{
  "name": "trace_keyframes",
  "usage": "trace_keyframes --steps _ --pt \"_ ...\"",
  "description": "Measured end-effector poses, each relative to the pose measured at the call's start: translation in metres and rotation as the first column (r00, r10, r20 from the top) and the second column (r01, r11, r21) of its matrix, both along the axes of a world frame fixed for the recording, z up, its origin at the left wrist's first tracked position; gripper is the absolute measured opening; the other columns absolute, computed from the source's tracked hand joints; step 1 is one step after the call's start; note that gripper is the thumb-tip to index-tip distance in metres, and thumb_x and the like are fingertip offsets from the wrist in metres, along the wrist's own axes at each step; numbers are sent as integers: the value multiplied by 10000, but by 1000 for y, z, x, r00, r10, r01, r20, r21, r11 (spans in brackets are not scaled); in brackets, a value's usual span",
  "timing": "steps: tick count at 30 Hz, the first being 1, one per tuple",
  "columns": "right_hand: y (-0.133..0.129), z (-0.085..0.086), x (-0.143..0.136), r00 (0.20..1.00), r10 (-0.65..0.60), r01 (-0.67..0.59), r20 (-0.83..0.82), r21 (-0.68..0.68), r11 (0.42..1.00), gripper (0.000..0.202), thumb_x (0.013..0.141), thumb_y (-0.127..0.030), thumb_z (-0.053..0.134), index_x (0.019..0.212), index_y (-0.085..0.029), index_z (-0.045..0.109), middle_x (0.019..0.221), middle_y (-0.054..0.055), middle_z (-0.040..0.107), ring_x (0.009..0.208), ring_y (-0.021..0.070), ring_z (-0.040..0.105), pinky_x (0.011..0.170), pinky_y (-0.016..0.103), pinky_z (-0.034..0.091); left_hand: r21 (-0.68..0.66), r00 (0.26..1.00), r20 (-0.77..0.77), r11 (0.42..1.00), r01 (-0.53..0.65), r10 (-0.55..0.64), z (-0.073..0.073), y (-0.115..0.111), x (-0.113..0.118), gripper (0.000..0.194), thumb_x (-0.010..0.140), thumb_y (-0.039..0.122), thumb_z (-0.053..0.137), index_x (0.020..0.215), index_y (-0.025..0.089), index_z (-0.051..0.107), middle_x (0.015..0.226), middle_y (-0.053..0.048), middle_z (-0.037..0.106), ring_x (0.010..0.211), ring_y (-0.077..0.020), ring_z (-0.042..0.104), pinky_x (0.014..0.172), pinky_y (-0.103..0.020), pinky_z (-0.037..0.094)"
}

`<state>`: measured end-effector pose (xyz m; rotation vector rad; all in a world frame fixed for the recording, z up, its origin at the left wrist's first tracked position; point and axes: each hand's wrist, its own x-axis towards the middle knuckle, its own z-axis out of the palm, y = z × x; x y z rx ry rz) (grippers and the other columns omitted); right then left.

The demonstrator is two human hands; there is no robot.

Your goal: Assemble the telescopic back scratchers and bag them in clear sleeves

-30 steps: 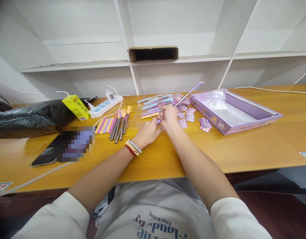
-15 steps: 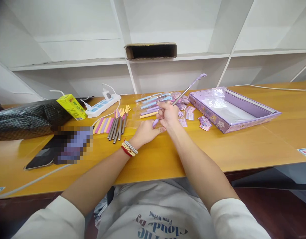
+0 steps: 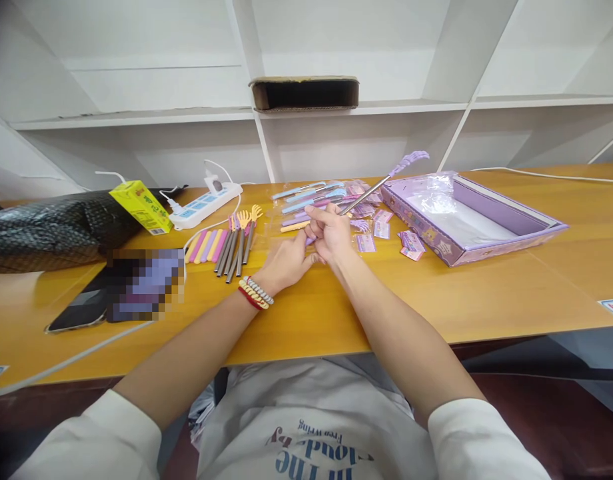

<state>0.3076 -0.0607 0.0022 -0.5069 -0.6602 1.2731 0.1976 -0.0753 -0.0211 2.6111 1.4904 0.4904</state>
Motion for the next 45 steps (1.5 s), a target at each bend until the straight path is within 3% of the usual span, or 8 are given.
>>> trace_keyframes --steps 13,21,25,31,34,37,40,45 --pt "-12 25 9 992 -73 73 105 8 997 629 550 -106 698 628 -204 82 403 -130 135 306 9 125 322 192 120 -177 896 429 963 205 -112 5 0 4 455 775 592 511 621 184 384 558 33 388 507 -94 367 490 -243 239" --pt "-17 41 49 991 -80 62 110 152 986 607 610 -152 710 579 -193 105 414 -113 102 307 15 135 311 191 120 -722 761 648 325 610 12 28 -6 -19 425 769 506 585 703 220 278 505 103 214 371 -31 132 352 -189 97" --pt "-11 50 80 988 -151 153 -21 138 979 533 662 -99 622 544 -192 111 376 -112 127 296 22 141 309 210 125 -754 772 635 255 606 43 35 -7 -23 460 727 516 629 692 216 283 509 105 216 364 -19 129 336 -167 87" --pt "-19 61 159 868 -450 472 -211 72 878 385 779 -158 353 429 -205 200 308 -67 162 284 26 133 369 275 88 -712 750 632 528 463 194 43 10 -51 405 769 579 518 678 204 395 496 74 282 349 -39 206 331 -185 139" --pt "-22 55 165 947 -316 318 -51 23 948 353 752 -175 434 458 -216 243 339 -68 166 326 44 105 363 274 84 -522 550 796 749 408 255 55 25 -65 296 824 471 425 776 191 507 551 33 395 394 -69 353 360 -210 279" --pt "-13 43 141 996 -84 83 0 -60 995 353 736 -257 529 500 -213 269 386 -72 207 359 44 128 361 233 101 -387 563 779 918 87 275 65 39 -90 194 745 269 526 903 176 589 588 16 469 471 -92 459 418 -219 349" --pt "2 30 116 997 74 -74 2 -108 991 372 744 -335 553 524 -206 283 407 -73 222 367 46 153 368 208 133 -298 613 625 873 -386 484 64 50 -129 232 699 250 573 891 147 654 556 -1 492 490 -119 480 438 -239 359" --pt "9 13 97 981 177 -170 73 -93 981 459 716 -485 608 527 -197 304 404 -71 254 352 56 191 357 216 187 -258 498 480 659 -706 722 47 65 -180 330 639 315 665 882 91 670 726 -94 633 647 -194 569 548 -299 446"
